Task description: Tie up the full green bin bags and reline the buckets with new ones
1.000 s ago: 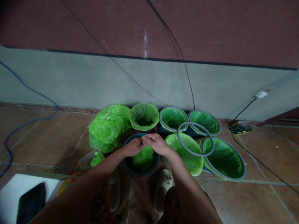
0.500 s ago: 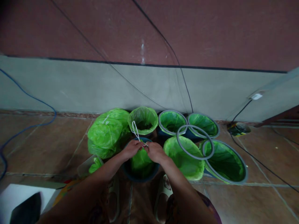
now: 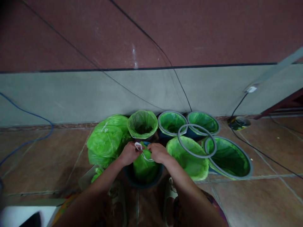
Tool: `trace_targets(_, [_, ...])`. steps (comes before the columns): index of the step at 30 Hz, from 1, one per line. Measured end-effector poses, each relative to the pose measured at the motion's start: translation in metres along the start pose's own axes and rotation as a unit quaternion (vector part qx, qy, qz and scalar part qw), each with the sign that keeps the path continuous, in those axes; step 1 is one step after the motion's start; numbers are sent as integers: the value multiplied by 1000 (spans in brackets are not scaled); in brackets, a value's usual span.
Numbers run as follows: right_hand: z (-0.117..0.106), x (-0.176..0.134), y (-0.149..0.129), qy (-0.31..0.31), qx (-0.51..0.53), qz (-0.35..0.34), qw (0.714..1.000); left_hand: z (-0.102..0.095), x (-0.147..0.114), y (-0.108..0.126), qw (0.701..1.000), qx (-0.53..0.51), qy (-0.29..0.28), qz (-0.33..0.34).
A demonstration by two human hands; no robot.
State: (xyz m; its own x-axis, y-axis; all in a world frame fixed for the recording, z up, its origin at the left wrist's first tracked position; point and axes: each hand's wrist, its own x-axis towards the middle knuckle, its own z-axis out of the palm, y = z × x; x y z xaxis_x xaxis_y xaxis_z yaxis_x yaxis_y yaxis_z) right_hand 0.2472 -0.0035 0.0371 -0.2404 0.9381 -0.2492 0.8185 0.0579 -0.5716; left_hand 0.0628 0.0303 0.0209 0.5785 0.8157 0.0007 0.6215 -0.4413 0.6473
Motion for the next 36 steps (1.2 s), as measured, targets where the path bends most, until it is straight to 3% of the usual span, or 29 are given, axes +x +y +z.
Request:
trace_targets(3, [5,8,1,61,78,-73,992,-5,-4,4,992,57,8,109])
trace_targets(6, [12,14,0,40,132,-140,981,-11,-8,4,979,89,6,181])
trace_targets(8, [15,17,0,17,152,-133,979,-13,-9,4,972,116,6,205])
trace_targets(13, [10,16,-2,-7,187,-99,977,-11,-13,8,960,176,44,212])
trace_targets(19, [10,16,1,-53,293,-83,951,-7,-17,11,961,165,132,180])
trace_targets(23, [11,15,0,-12,291,-61,955,-8,-14,9,958,147,165,184])
trace_targets(26, [7,15,-2,60,262,-38,962,-9,-11,8,962,126,167,178])
trace_targets(30, [1,15,-7,121,120,-14,985,-9,-9,7,971,137,146,130])
trace_targets(33, [1,11,-10,98,-6,29,995,-7,-10,5,974,177,117,78])
trace_targets(36, [1,5,-8,67,-105,108,986,-5,-11,1,977,188,96,1])
